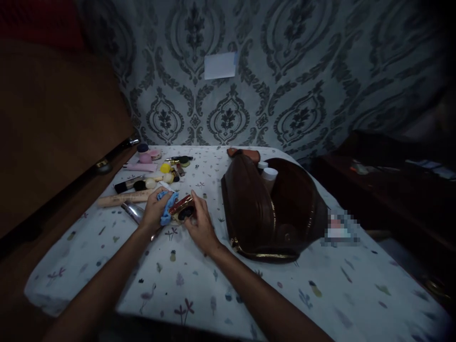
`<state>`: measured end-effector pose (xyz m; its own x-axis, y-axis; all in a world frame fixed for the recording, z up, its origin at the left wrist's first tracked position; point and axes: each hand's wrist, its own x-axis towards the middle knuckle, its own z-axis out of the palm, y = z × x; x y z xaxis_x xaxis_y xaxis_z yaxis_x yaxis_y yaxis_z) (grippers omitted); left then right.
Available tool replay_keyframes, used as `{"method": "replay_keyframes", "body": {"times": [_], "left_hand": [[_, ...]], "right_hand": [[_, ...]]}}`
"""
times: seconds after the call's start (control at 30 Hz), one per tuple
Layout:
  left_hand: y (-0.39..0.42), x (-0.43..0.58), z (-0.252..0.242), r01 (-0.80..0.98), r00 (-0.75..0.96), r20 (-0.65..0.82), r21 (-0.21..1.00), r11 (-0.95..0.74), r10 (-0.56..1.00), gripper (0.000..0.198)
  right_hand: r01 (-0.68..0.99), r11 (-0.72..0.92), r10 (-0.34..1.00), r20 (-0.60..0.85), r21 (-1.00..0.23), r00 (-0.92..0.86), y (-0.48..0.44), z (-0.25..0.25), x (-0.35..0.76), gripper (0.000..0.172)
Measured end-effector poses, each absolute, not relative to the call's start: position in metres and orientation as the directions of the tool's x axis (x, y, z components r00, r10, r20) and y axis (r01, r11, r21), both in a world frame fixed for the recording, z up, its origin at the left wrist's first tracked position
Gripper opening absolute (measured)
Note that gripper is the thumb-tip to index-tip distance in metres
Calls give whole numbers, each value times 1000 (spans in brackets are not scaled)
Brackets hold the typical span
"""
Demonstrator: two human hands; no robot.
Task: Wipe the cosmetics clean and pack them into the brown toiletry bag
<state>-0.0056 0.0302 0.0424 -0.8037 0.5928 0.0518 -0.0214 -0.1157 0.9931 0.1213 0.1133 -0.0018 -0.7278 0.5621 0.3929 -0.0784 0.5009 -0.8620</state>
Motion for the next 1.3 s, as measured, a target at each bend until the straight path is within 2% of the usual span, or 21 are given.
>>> {"method": "replay_keyframes", "body": {"times": [0.07,0.2,0.27,0.4,0.53,0.8,0.93,1.07,1.3], "left_hand": [[31,-4,40,6,-799,63,995,-98,598,39],[28,-2,40,131,-714,114,991,-28,691,35],[27,-1,40,164,-665,125,986,-19,737,34],[27,0,38,180,-614,128,984,-20,779,34],[28,-2,35,284,-582,192,958,-24,790,29],[23,-12,34,497,-527,267,867,38,807,17],[21,-17,34,578,-538,313,813,71,783,17],[20,-19,32,582,-538,314,809,76,782,19],[19,-17,39,502,-584,319,864,24,746,30]], "right_hand": [[-69,522,548,396,-850,-737,113,-4,119,89],[-41,551,507,374,-833,-777,109,-9,117,116],[-25,549,509,357,-836,-783,107,-11,116,123],[0,519,555,337,-855,-761,106,-12,116,114],[-12,505,581,350,-863,-734,108,-12,116,107],[24,587,600,416,-809,-683,110,-11,116,101],[99,625,631,427,-774,-647,111,-9,115,98],[147,652,626,420,-744,-657,113,-9,114,91],[196,683,634,438,-703,-637,110,-11,113,97]]}}
